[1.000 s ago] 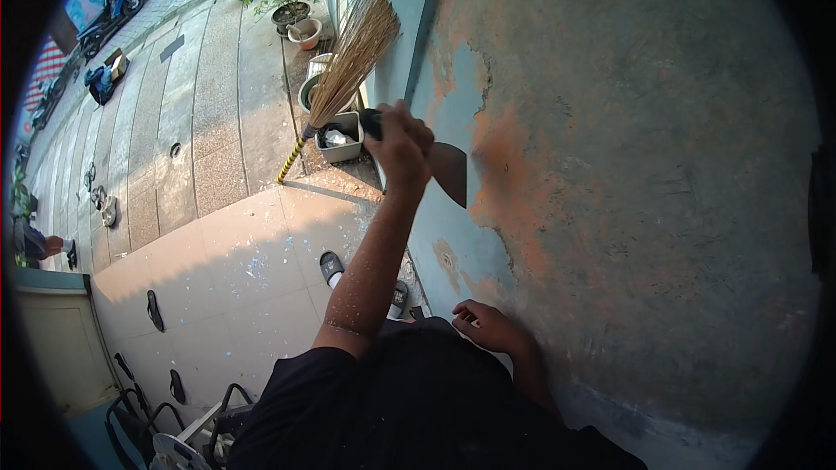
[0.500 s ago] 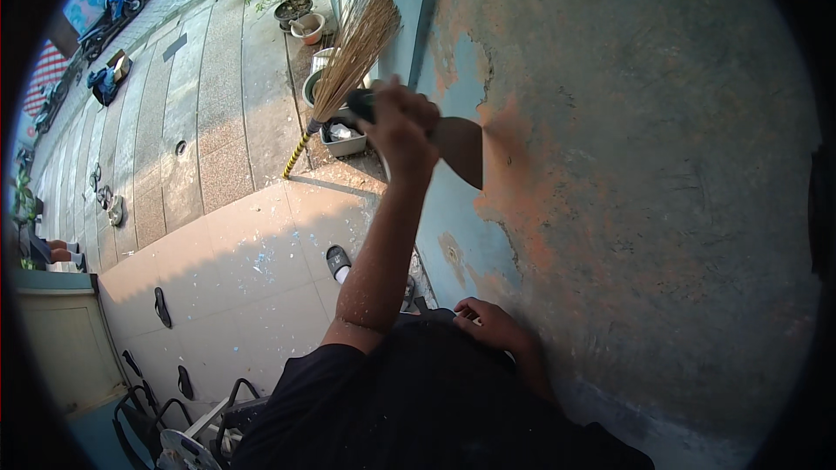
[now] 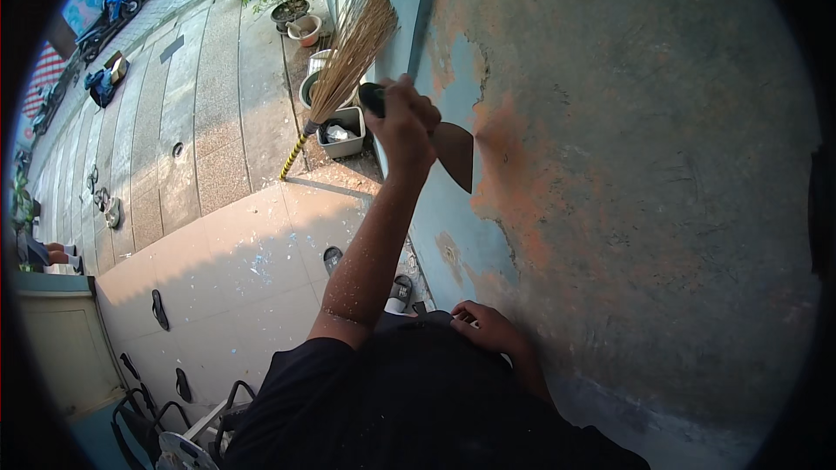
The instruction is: The person scrapes peeling paint from a wall using a putty knife.
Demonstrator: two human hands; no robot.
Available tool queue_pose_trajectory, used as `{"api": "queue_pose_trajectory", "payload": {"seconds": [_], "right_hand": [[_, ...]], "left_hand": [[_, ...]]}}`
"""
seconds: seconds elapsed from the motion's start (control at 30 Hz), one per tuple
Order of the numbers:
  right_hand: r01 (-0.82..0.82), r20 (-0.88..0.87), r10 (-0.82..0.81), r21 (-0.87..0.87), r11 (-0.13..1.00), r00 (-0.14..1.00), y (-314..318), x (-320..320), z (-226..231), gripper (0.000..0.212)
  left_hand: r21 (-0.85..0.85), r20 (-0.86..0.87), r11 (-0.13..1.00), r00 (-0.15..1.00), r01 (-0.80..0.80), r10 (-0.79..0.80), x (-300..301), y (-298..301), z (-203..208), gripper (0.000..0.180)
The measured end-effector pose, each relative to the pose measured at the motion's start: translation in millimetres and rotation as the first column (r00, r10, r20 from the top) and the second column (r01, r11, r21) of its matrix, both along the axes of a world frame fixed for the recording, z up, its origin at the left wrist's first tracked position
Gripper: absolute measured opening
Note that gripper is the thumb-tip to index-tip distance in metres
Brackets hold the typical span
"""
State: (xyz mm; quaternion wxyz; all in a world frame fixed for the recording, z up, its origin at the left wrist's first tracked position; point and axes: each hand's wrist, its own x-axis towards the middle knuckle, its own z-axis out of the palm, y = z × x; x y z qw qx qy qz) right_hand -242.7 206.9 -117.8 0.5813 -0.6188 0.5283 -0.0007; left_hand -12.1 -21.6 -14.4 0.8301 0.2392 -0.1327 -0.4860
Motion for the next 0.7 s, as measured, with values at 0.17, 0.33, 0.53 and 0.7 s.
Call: {"api": "queue_pose_trajectory", "payload": {"seconds": [0.17, 0.33, 0.53, 0.7], "right_hand": [[0.029, -0.026, -0.030, -0.029, 0.999, 0.999, 4.6, 0.0, -5.2, 0.039], [0.006, -0.023, -0.005, 0.005, 1.000, 1.000, 6.0, 2.9, 3.5, 0.039], [0.015, -0.027, -0.016, -0.009, 1.000, 1.000, 14.2, 6.5, -0.3, 0.038], [0.067, -0.004, -0.067, -0.019, 0.998, 0.998, 12.8, -0.1, -2.4, 0.038]], "left_hand": [[-0.041, -0.209, 0.998, 0.977, -0.047, 0.038, 11.2, 4.5, -12.1, 0.031], [-0.033, -0.054, 0.999, 0.998, -0.017, 0.015, -11.2, 5.3, -3.7, 0.027], [0.011, -0.022, 1.000, 1.000, -0.016, 0.016, -16.0, -0.3, -13.1, 0.031], [0.050, -0.075, 0.998, 0.996, -0.037, 0.041, -4.8, 8.4, -20.4, 0.034]]}}
